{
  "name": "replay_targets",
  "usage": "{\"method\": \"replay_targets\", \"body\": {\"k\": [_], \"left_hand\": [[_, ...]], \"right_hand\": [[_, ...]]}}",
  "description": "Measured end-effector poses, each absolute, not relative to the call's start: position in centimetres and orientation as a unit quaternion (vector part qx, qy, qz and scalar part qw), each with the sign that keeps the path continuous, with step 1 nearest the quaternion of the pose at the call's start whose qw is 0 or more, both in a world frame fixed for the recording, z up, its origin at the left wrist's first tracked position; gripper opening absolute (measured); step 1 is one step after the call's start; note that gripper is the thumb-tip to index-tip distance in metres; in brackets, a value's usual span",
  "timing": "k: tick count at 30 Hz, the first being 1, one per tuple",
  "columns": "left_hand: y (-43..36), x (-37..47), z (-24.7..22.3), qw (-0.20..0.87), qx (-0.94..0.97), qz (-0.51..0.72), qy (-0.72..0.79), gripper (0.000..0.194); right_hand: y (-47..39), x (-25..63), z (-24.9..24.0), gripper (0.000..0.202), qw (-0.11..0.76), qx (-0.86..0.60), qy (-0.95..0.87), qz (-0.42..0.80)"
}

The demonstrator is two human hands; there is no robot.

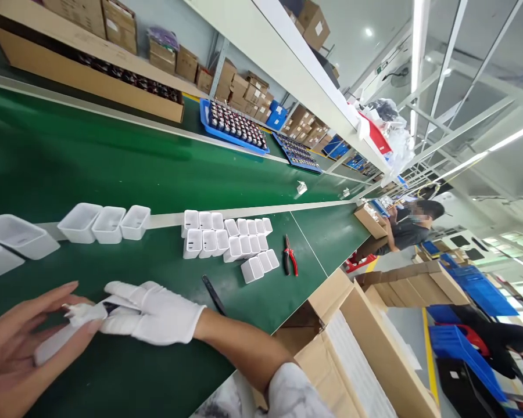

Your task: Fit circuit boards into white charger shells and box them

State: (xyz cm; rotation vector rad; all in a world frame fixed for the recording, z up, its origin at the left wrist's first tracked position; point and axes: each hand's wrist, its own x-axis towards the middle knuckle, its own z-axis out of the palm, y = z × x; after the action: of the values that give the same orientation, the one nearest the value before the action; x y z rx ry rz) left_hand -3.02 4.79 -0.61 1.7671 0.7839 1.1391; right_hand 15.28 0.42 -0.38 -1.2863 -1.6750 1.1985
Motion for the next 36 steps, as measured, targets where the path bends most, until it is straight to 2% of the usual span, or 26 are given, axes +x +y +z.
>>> {"method": "replay_targets", "body": {"k": [3,8,11,18,23,30,36], "left_hand": [[4.7,-3.0,-0.6,0.429,0.708,0.45,0.336,0.044],[4.5,-2.3,0.0,0.454,0.711,0.465,0.268,0.023],[4.9,-2.1,-0.5,0.479,0.694,0.47,0.26,0.02],[4.8,-2.2,-0.4,0.532,0.656,0.482,0.232,0.02],[4.6,-2.0,-0.7,0.518,0.674,0.469,0.241,0.023],[5.0,-2.1,-0.6,0.527,0.654,0.472,0.268,0.019],[5.0,-2.1,-0.6,0.528,0.657,0.482,0.241,0.023]], "right_hand": [[0.2,15.4,-0.8,0.073,0.42,-0.457,-0.572,0.536],[-0.7,13.9,-0.3,0.053,0.53,-0.51,-0.353,0.578],[-0.8,13.7,0.0,0.054,0.52,-0.528,-0.297,0.603],[-0.8,14.4,0.4,0.063,0.465,-0.514,-0.334,0.638],[-1.0,14.0,0.2,0.056,0.482,-0.541,-0.338,0.6],[-1.8,14.5,0.5,0.074,0.449,-0.51,-0.313,0.663],[-2.0,14.6,0.3,0.07,0.452,-0.528,-0.314,0.646]]}}
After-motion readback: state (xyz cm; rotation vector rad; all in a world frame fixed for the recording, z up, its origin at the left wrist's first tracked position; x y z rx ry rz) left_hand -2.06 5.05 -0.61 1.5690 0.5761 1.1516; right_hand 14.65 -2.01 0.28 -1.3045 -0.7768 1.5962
